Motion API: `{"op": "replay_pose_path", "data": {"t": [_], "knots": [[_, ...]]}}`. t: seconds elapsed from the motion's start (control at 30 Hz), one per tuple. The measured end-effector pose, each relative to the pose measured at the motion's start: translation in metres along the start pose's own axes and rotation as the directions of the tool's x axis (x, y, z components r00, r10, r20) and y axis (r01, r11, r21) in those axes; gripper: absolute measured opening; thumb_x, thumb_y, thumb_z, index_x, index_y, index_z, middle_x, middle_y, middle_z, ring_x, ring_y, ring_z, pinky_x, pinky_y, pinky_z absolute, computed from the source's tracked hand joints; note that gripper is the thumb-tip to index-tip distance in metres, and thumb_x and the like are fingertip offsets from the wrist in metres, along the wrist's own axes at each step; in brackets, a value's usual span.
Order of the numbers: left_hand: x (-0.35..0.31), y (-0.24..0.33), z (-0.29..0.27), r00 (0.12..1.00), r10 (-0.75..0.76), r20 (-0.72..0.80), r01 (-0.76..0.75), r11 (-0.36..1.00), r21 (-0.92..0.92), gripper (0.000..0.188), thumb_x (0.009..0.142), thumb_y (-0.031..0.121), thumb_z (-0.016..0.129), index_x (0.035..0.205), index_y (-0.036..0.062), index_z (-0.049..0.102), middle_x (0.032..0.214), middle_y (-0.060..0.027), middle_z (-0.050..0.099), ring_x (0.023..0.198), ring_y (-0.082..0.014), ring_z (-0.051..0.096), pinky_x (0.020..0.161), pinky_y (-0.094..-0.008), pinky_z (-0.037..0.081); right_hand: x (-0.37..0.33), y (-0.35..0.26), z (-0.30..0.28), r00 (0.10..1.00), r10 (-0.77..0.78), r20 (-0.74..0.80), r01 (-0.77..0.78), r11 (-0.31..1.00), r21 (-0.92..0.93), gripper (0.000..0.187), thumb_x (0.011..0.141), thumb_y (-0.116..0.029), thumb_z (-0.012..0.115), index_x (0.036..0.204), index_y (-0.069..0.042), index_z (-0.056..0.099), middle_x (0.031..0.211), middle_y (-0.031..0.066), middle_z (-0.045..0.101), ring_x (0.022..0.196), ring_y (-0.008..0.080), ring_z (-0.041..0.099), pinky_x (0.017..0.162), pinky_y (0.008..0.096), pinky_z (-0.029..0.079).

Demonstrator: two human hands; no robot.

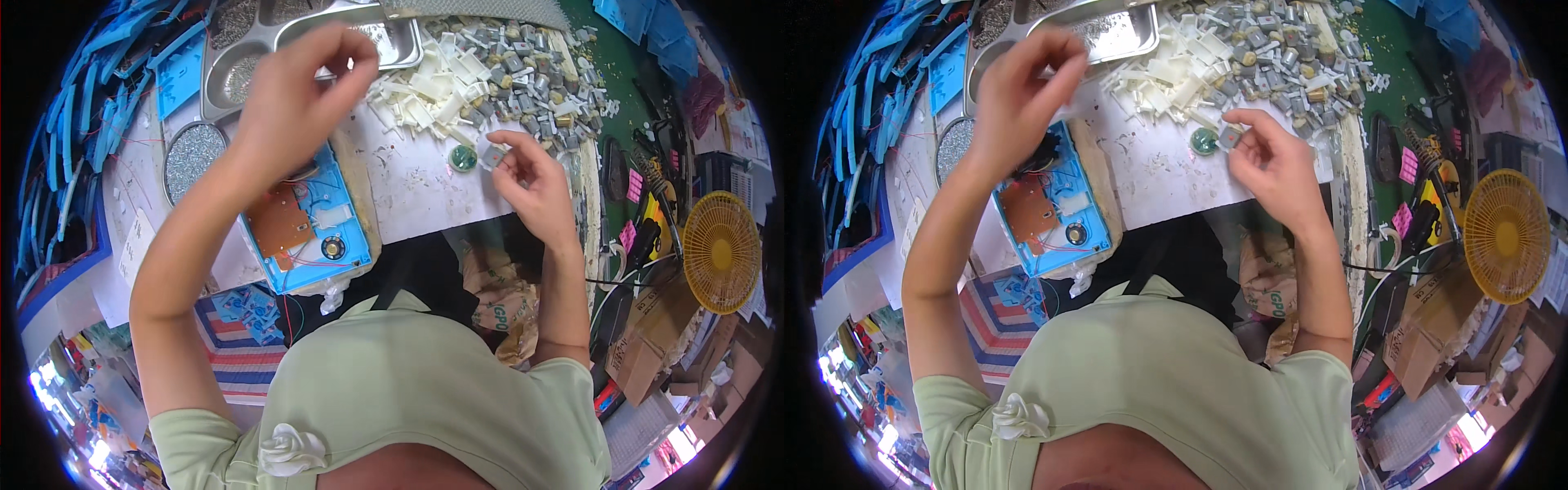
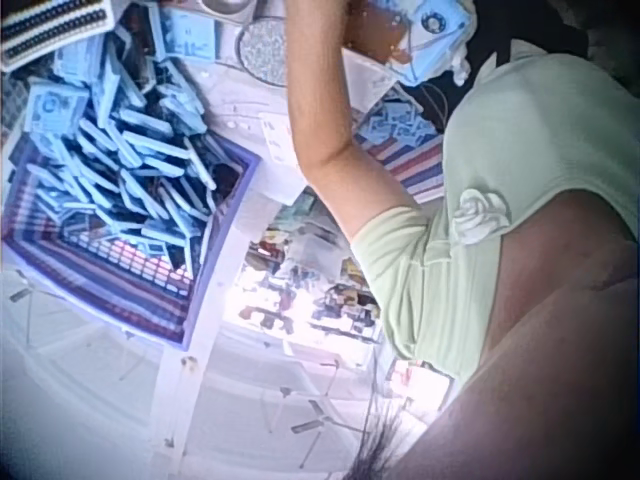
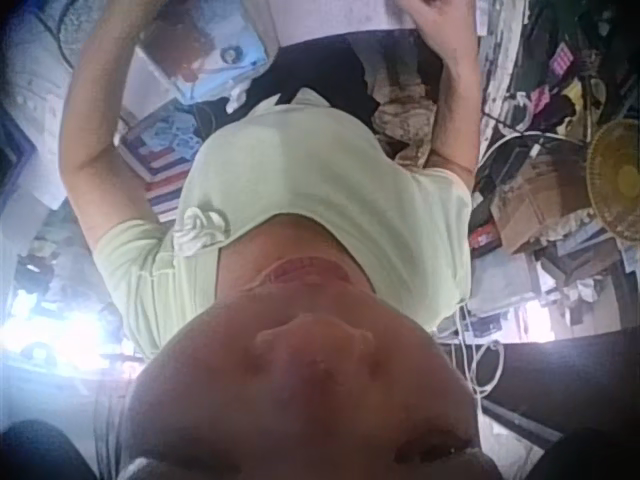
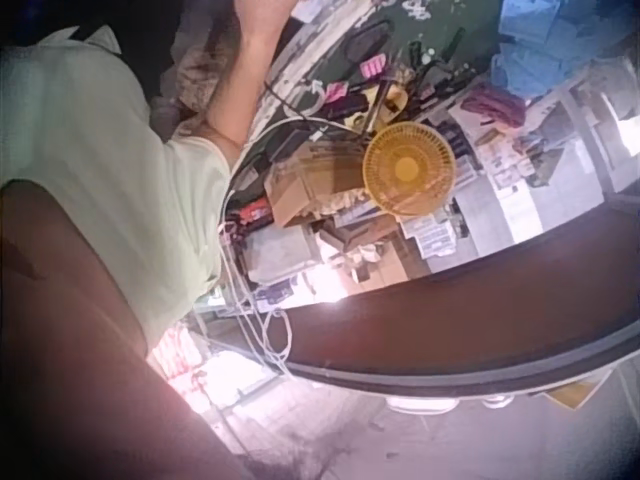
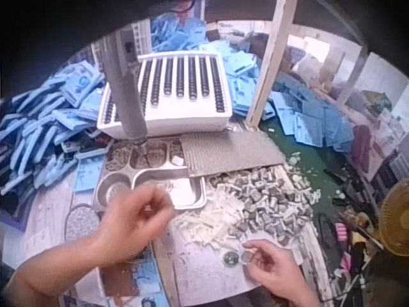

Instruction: The recorder is assembling components inside a blue electronic device casing, including using an electric screwdriver and a soldering iron.

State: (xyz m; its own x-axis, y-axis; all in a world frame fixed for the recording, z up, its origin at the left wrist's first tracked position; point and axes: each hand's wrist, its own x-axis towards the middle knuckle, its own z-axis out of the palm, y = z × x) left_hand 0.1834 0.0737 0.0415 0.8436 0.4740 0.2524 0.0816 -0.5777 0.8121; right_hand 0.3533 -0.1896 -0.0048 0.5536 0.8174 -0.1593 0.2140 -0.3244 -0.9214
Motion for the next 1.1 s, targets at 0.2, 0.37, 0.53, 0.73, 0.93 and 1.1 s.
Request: {"op": "replay_pose_path", "data": {"t": [0.2, 0.37, 0.53, 0.73, 0.93, 1.1], "knots": [[-0.111, 0.049, -0.028, 0.964, -0.216, 0.158, 0.251, 0.935, -0.252, 0.010, 0.089, -0.004, 0.071, 0.099, -0.0023, 0.070, 0.095, -0.0078, 0.070, 0.080, -0.0130, 0.066, 0.068, -0.0252, 0.055, 0.018, -0.004, -0.005, 0.976, 0.068, 0.206, -0.019, 0.973, -0.232, 0.039, 0.086, 0.000, 0.066, 0.124, -0.005, 0.068, 0.078, -0.0025, 0.057, 0.070, 0.0046, 0.052, 0.063, 0.0220, 0.043], [-0.159, 0.032, -0.009, 0.965, -0.258, 0.054, 0.259, 0.894, -0.367, 0.015, 0.087, -0.010, 0.070, 0.101, -0.0053, 0.071, 0.101, -0.0122, 0.069, 0.087, -0.0154, 0.069, 0.074, -0.0256, 0.059, 0.033, -0.015, 0.005, 0.937, -0.220, 0.272, 0.342, 0.734, -0.586, 0.041, 0.081, 0.001, 0.066, 0.120, -0.007, 0.069, 0.077, 0.0063, 0.059, 0.065, 0.0115, 0.056, 0.065, 0.0263, 0.048], [-0.176, 0.038, 0.003, 0.886, -0.465, -0.003, 0.383, 0.735, -0.560, 0.014, 0.088, -0.009, 0.071, 0.102, -0.0038, 0.071, 0.103, -0.0090, 0.068, 0.090, -0.0133, 0.067, 0.074, -0.0250, 0.058, 0.030, -0.019, 0.007, 0.922, -0.274, 0.275, 0.386, 0.715, -0.583, 0.039, 0.081, 0.000, 0.066, 0.119, -0.008, 0.071, 0.076, 0.0058, 0.060, 0.065, 0.0126, 0.057, 0.065, 0.0276, 0.049], [-0.180, 0.035, 0.009, 0.869, -0.495, 0.001, 0.409, 0.716, -0.565, 0.016, 0.089, -0.006, 0.072, 0.104, -0.0010, 0.069, 0.100, -0.0057, 0.067, 0.090, -0.0106, 0.064, 0.075, -0.0254, 0.057, 0.024, -0.017, 0.009, 0.989, -0.008, 0.145, 0.080, 0.864, -0.496, 0.037, 0.081, -0.004, 0.067, 0.118, -0.009, 0.073, 0.070, 0.0046, 0.060, 0.063, 0.0127, 0.057, 0.064, 0.0283, 0.049], [-0.177, 0.028, 0.011, 0.912, -0.409, 0.013, 0.351, 0.767, -0.538, 0.015, 0.090, -0.006, 0.071, 0.103, 0.0001, 0.068, 0.099, -0.0055, 0.066, 0.088, -0.0110, 0.064, 0.076, -0.0252, 0.055, 0.022, -0.021, 0.006, 0.988, -0.055, 0.145, 0.112, 0.898, -0.426, 0.039, 0.083, 0.001, 0.066, 0.120, -0.008, 0.072, 0.075, -0.0017, 0.059, 0.067, 0.0057, 0.056, 0.065, 0.0230, 0.046], [-0.175, 0.027, 0.011, 0.899, -0.426, 0.101, 0.415, 0.756, -0.506, 0.017, 0.092, -0.006, 0.069, 0.108, -0.0007, 0.064, 0.104, -0.0043, 0.063, 0.093, -0.0095, 0.061, 0.079, -0.0229, 0.053, -0.010, -0.040, 0.053, 0.980, 0.016, 0.199, -0.068, 0.963, 0.259, 0.049, 0.087, 0.003, 0.070, 0.135, 0.000, 0.062, 0.084, -0.0070, 0.056, 0.068, 0.0013, 0.048, 0.061, 0.0177, 0.038]]}}
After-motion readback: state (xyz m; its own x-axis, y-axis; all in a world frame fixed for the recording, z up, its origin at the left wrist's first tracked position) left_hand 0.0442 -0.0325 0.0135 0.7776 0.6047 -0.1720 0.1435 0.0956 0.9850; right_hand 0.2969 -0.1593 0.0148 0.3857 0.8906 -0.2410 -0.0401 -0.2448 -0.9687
